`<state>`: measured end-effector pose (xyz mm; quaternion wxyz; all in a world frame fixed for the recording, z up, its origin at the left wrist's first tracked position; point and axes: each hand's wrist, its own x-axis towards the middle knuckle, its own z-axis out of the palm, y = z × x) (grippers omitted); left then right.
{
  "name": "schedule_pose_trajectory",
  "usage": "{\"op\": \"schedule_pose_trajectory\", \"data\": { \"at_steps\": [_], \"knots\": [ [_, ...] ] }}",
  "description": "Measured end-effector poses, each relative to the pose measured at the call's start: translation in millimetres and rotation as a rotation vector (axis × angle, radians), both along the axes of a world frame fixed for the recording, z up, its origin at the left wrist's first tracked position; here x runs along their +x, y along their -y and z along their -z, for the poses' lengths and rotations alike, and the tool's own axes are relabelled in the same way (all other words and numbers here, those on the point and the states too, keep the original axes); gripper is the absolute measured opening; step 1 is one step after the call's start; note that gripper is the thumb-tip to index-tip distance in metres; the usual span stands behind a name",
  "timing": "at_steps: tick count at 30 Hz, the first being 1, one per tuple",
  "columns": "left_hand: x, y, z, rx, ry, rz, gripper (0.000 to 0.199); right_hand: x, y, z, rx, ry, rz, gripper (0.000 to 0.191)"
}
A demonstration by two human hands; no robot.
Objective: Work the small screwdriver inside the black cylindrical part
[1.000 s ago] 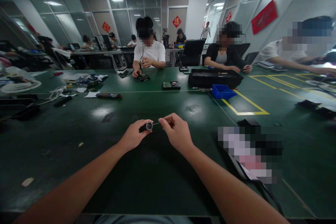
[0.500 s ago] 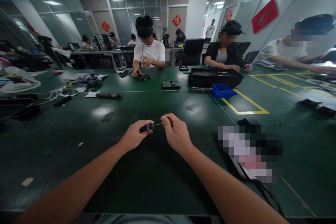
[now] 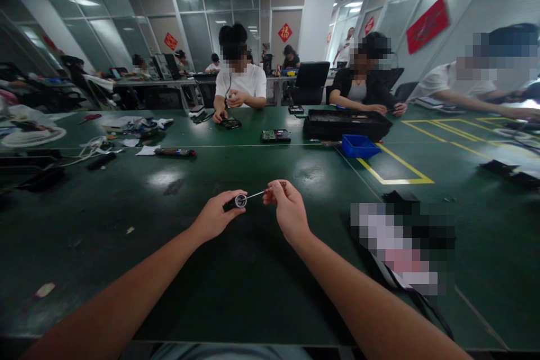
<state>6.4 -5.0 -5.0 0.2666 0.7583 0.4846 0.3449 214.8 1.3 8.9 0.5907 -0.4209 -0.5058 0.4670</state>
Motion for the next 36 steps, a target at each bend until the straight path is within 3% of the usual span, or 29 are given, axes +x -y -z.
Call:
{"op": "schedule_pose_trajectory", "data": {
  "at_steps": [7, 14, 21, 36],
  "knots": [
    [0, 0, -5.0, 0.026, -0.005, 0.052, 0.037, 2, -3, -3.8, -0.183, -0.127, -0.125, 0.032],
    [0, 1, -4.3, 0.042, -0.046, 0.042, 0.037, 3, 1, -3.0, 0.032, 0.027, 0.046, 0.026],
    [1, 1, -5.5, 0.06, -0.108, 0.018, 0.039, 3, 11, -10.9, 0.195, 0.294, 0.094, 0.021],
    [0, 0, -1.7, 0.089, -0.12, 0.017, 0.039, 4, 16, -18.2, 0.193, 0.448, 0.098, 0.027]
  ]
}}
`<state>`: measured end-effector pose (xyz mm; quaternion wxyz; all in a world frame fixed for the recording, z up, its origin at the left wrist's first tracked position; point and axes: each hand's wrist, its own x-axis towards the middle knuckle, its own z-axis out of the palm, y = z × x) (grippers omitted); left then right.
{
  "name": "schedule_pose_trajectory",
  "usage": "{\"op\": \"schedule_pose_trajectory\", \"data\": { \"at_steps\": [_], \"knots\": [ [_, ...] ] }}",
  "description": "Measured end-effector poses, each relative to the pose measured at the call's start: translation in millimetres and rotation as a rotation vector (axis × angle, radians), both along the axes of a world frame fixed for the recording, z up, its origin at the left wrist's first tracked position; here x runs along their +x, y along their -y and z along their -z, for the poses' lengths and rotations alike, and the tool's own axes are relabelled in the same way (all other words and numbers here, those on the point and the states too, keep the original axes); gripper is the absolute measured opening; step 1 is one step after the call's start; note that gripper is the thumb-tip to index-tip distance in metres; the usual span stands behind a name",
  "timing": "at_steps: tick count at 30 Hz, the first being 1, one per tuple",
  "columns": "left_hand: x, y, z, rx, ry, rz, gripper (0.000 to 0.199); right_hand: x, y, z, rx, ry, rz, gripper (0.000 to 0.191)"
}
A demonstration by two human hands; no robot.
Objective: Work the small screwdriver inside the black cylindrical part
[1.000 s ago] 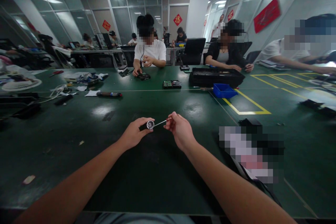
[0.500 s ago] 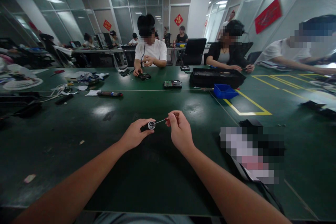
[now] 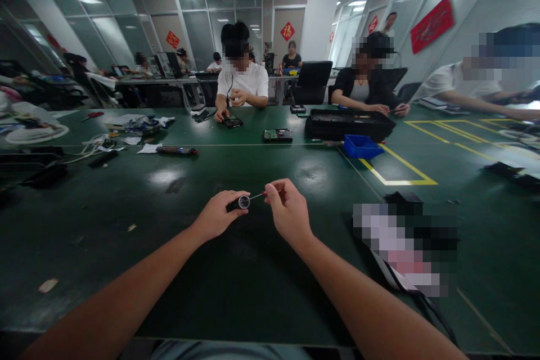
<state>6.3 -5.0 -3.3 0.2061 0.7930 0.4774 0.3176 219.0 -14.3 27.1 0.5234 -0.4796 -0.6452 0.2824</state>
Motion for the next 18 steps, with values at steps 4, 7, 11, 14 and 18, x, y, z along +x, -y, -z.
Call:
{"op": "schedule_pose_trajectory", "data": {
  "at_steps": [4, 7, 11, 14, 18],
  "knots": [
    [-0.2, 0.0, 0.2, 0.004, -0.001, -0.011, 0.04, 1.8, 0.6, -4.0, -0.006, 0.114, 0.097, 0.038],
    [-0.8, -0.4, 1.2, 0.002, -0.001, -0.022, 0.04, 2.3, 0.2, -2.8, 0.017, 0.145, 0.096, 0.037],
    [-1.6, -0.8, 2.2, -0.006, 0.012, -0.021, 0.04, 1.5, 0.6, -0.2, 0.066, 0.113, 0.005, 0.021],
    [-1.6, -0.8, 1.6, -0.002, 0.016, -0.017, 0.04, 1.1, 1.7, 0.1, 0.106, 0.073, -0.057, 0.014],
    [-1.3, -0.4, -0.2, -0.007, 0.01, -0.027, 0.039, 1.6, 2.3, -2.6, 0.107, 0.094, -0.08, 0.017]
  ]
}}
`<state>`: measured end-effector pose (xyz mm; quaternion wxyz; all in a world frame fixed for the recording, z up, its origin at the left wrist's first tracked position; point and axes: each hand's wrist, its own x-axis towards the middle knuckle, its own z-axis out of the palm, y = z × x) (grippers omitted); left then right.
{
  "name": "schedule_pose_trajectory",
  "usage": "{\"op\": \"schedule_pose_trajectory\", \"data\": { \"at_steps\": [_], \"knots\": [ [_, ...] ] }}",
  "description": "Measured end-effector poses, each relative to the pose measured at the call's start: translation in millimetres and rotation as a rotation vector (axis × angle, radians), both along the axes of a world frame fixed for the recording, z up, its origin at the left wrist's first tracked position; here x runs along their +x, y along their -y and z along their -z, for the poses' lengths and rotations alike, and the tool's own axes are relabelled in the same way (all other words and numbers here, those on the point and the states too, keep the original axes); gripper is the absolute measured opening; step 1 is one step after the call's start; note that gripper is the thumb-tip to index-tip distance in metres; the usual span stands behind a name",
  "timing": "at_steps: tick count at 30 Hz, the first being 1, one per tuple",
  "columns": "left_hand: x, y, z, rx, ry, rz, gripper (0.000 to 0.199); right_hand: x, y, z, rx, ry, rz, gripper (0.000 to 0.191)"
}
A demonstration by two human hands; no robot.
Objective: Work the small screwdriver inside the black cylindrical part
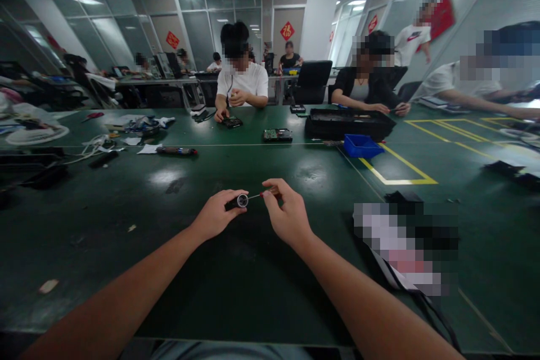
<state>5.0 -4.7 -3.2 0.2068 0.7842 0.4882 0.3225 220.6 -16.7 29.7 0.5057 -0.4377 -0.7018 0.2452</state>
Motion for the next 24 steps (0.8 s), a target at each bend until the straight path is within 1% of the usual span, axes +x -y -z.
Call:
{"op": "schedule_pose_trajectory", "data": {
  "at_steps": [2, 5, 6, 8, 12, 17, 21, 24],
  "knots": [
    [0.1, 0.2, -0.7, -0.008, -0.006, -0.004, 0.039, 0.2, -0.3, -1.7, -0.025, 0.027, 0.027, 0.018],
    [0.0, 0.3, -0.5, -0.007, -0.004, 0.002, 0.039, 0.0, -0.9, -2.5, -0.051, 0.074, 0.09, 0.033],
    [-0.1, 0.2, -0.2, -0.005, 0.0, 0.006, 0.039, -0.2, -0.9, -2.1, -0.049, 0.081, 0.102, 0.033],
    [-0.5, 0.1, 0.3, -0.003, 0.007, 0.012, 0.039, -0.4, -0.2, -1.0, -0.042, 0.077, 0.094, 0.03],
    [-0.8, 0.1, 0.3, -0.007, 0.01, 0.0, 0.039, -0.1, 1.3, -0.1, -0.055, 0.06, 0.048, 0.029],
    [-0.4, 0.5, -0.8, -0.005, 0.008, 0.017, 0.038, 0.1, -1.7, 2.1, -0.117, 0.057, 0.069, 0.031],
    [-0.5, 0.4, -0.7, -0.016, 0.013, 0.002, 0.038, 0.0, -3.8, 6.1, -0.117, -0.019, 0.058, 0.025],
    [-0.5, -0.1, -0.2, -0.013, 0.01, 0.003, 0.039, -0.4, -3.0, 5.1, -0.125, -0.067, 0.036, 0.015]
  ]
}}
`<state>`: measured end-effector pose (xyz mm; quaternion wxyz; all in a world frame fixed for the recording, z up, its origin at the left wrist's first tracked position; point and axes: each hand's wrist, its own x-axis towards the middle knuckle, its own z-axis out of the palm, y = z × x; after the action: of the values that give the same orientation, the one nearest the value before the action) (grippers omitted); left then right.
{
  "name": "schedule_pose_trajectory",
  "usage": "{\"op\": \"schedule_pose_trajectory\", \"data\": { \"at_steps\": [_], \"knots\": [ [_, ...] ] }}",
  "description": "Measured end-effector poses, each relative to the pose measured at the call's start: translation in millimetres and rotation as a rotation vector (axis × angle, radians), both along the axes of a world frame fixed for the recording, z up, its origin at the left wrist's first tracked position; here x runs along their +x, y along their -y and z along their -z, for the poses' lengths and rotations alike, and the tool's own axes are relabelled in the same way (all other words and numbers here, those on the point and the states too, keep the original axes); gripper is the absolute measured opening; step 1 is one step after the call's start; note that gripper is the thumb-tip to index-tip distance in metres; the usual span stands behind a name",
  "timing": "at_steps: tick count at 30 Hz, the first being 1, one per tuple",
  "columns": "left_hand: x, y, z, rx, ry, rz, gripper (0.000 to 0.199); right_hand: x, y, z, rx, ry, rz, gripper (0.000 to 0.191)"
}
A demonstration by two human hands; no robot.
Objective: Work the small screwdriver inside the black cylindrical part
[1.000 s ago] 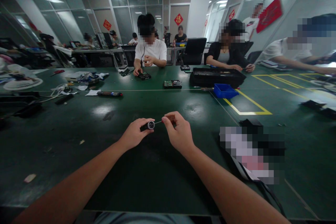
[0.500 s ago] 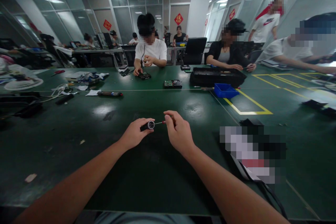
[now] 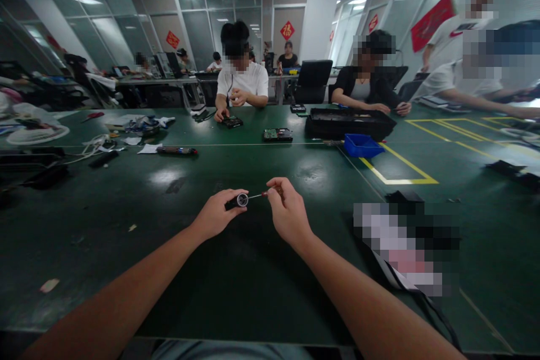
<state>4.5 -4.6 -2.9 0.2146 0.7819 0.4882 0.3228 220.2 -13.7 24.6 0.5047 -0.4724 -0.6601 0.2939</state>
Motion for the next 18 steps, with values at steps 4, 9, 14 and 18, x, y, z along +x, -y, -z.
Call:
{"op": "schedule_pose_trajectory", "data": {
  "at_steps": [4, 9, 14, 18],
  "knots": [
    [1, 0, -0.4, 0.006, -0.006, 0.014, 0.039, 0, 0, -1.7, -0.007, 0.059, 0.006, 0.026],
    [1, 0, -1.9, -0.002, -0.004, -0.001, 0.039, 0, -3, 5.0, -0.014, -0.033, 0.012, 0.023],
    [2, 0, -2.0, 0.0, 0.004, -0.005, 0.039, -3, -5, 5.0, -0.036, -0.16, -0.003, 0.024],
    [3, 1, -1.7, -0.002, 0.021, 0.013, 0.04, -4, -9, 10.6, -0.068, -0.215, 0.01, 0.029]
  ]
}}
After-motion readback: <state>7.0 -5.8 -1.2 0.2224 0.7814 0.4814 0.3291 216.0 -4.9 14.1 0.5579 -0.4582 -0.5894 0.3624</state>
